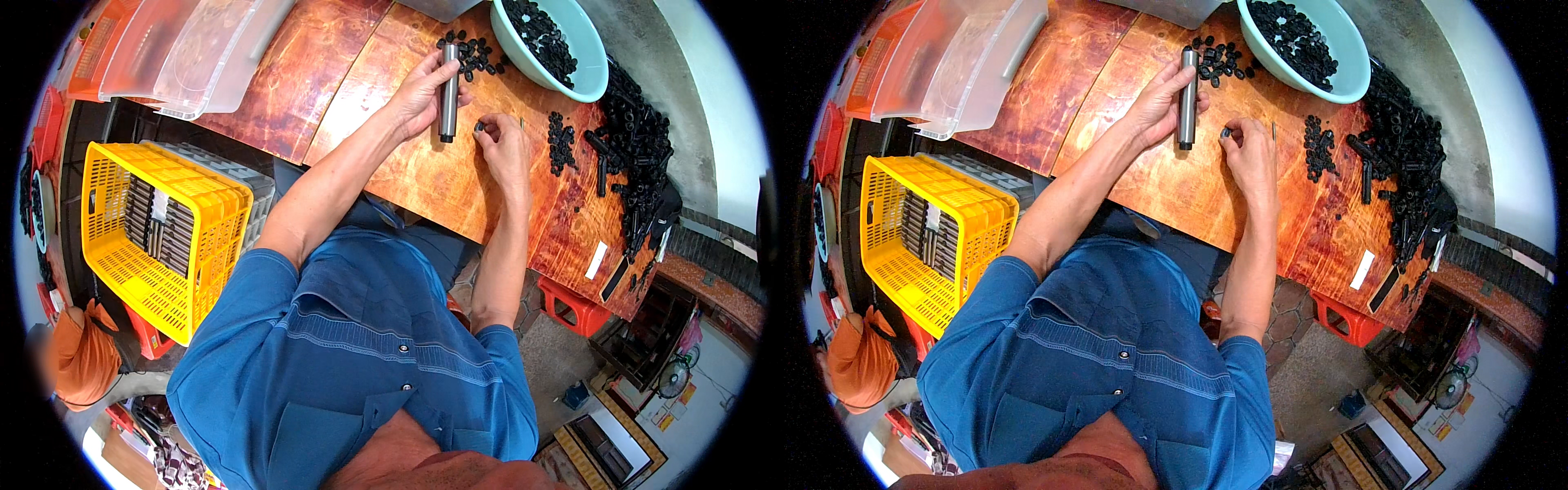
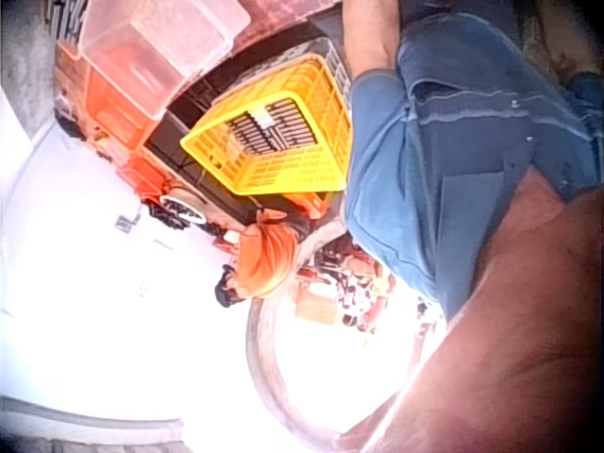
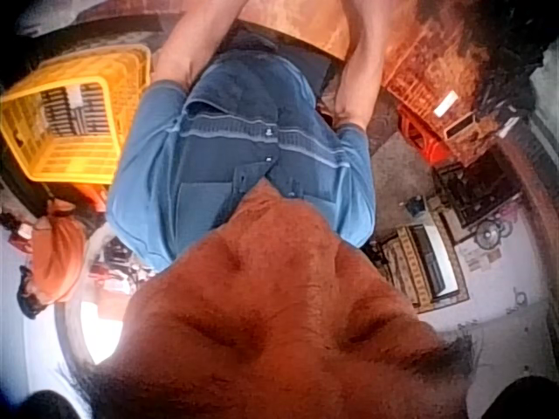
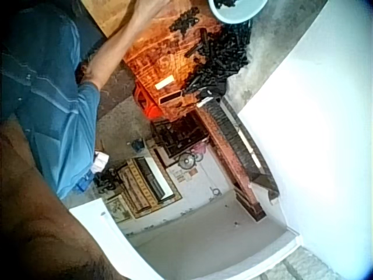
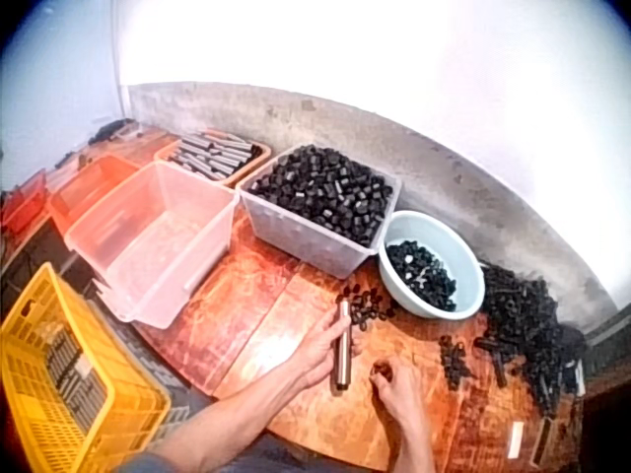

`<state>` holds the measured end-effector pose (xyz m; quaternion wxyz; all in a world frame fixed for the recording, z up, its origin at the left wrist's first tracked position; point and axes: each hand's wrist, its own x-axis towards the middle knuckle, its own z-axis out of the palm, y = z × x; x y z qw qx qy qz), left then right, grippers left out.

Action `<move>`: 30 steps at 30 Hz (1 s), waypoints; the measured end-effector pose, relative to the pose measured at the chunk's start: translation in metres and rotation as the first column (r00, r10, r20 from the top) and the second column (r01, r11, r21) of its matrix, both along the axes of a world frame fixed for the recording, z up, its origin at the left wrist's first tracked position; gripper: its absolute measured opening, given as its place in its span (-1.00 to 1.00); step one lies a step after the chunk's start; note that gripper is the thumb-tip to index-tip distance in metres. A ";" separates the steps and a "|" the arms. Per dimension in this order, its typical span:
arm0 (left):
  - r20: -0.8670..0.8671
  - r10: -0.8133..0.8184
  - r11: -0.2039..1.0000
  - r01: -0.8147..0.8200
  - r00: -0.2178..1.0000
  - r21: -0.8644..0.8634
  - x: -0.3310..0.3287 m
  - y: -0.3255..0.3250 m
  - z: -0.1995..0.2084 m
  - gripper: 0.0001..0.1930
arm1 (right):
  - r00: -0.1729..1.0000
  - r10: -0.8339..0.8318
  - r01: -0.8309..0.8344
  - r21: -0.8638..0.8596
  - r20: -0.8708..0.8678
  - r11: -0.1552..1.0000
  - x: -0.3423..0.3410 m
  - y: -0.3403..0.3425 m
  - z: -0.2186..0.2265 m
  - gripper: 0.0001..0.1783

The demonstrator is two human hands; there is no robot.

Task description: The person assembles small black plastic components onto cylindrical metal rods. They pick up a rod, attach a plastic piece, then add several small black rings, and place the finished assembly into a yellow crate. The process repeats with additional rods and components.

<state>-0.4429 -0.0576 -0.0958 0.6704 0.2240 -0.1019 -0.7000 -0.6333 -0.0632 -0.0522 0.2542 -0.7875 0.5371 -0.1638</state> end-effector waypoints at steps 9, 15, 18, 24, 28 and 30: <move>-0.002 -0.132 0.991 0.132 0.991 -0.015 0.005 -0.003 -0.008 -0.70 | 0.996 0.004 0.006 -0.109 0.094 0.994 0.001 0.005 -0.002 -0.73; -0.035 -0.171 0.985 0.171 0.985 -0.018 0.000 0.001 -0.003 -0.66 | 0.919 -0.010 0.096 -0.198 0.395 0.975 0.022 0.008 0.006 -0.72; -0.093 -0.198 0.980 0.199 0.976 -0.004 0.000 -0.001 -0.007 -0.63 | 0.902 0.006 0.113 -0.248 0.432 0.962 0.029 0.007 0.008 -0.71; -0.065 -0.267 0.964 0.267 0.961 -0.009 0.001 0.000 -0.009 -0.67 | 0.870 0.041 0.110 -0.273 0.492 0.956 0.038 0.006 0.009 -0.70; 0.021 -0.236 0.971 0.235 0.971 0.047 -0.007 0.004 0.004 -0.71 | 0.843 0.045 0.099 -0.237 0.536 0.966 0.044 0.004 0.006 -0.72; 0.004 -0.222 0.972 0.221 0.975 0.074 -0.008 0.006 0.012 -0.72 | 0.843 0.034 0.104 -0.225 0.536 0.969 0.044 0.002 0.002 -0.73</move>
